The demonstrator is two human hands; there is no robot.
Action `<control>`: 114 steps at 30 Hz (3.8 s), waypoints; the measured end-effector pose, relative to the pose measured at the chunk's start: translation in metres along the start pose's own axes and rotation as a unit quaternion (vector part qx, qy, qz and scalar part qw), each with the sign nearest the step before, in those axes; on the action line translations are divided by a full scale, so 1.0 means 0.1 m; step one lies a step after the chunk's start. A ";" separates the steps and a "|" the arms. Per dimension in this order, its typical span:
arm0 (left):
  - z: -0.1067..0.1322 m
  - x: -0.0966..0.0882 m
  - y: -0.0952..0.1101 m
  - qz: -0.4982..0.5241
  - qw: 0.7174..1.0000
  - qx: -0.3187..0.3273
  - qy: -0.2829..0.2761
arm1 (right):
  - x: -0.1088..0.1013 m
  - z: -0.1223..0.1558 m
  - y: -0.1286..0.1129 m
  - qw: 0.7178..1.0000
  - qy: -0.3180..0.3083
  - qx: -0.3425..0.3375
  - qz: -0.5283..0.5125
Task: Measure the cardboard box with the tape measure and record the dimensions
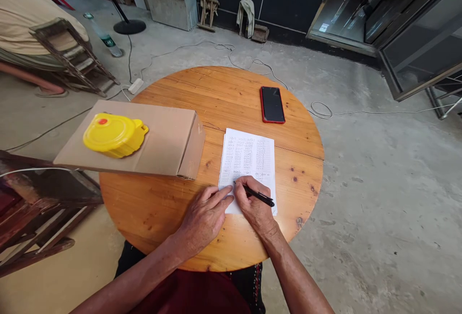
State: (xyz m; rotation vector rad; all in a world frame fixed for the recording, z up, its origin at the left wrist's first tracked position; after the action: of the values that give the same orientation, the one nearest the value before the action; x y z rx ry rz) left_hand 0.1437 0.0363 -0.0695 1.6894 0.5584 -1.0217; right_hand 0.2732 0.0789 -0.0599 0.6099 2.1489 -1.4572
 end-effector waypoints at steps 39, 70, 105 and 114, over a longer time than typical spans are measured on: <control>0.00 0.02 0.00 -0.016 1.000 -0.001 -0.023 | -0.02 0.04 0.08 0.999 0.020 0.039 -0.030; 0.01 0.05 0.00 -0.035 0.999 0.011 -0.020 | -0.06 0.07 0.13 0.997 0.045 0.053 -0.035; 0.00 0.06 -0.01 -0.036 0.999 0.006 -0.027 | -0.10 0.12 0.19 0.993 0.062 0.080 -0.062; 0.01 0.07 -0.01 -0.038 0.999 0.008 -0.025 | -0.09 0.14 0.22 0.991 0.065 0.098 -0.066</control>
State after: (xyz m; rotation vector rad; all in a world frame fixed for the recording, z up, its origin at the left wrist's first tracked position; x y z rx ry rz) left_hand 0.1466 0.0351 -0.0756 1.6624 0.5871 -1.1223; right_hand 0.2955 0.0723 -0.0746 0.6591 2.1957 -1.7592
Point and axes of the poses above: each hand's wrist, its own z-axis away from the middle knuckle, its own x-axis out of the palm, y = z × x, the point moved 7 cm from there along -z, towards the middle knuckle, and after that the axes turned 10 degrees about -x, right-handed, at the moved point
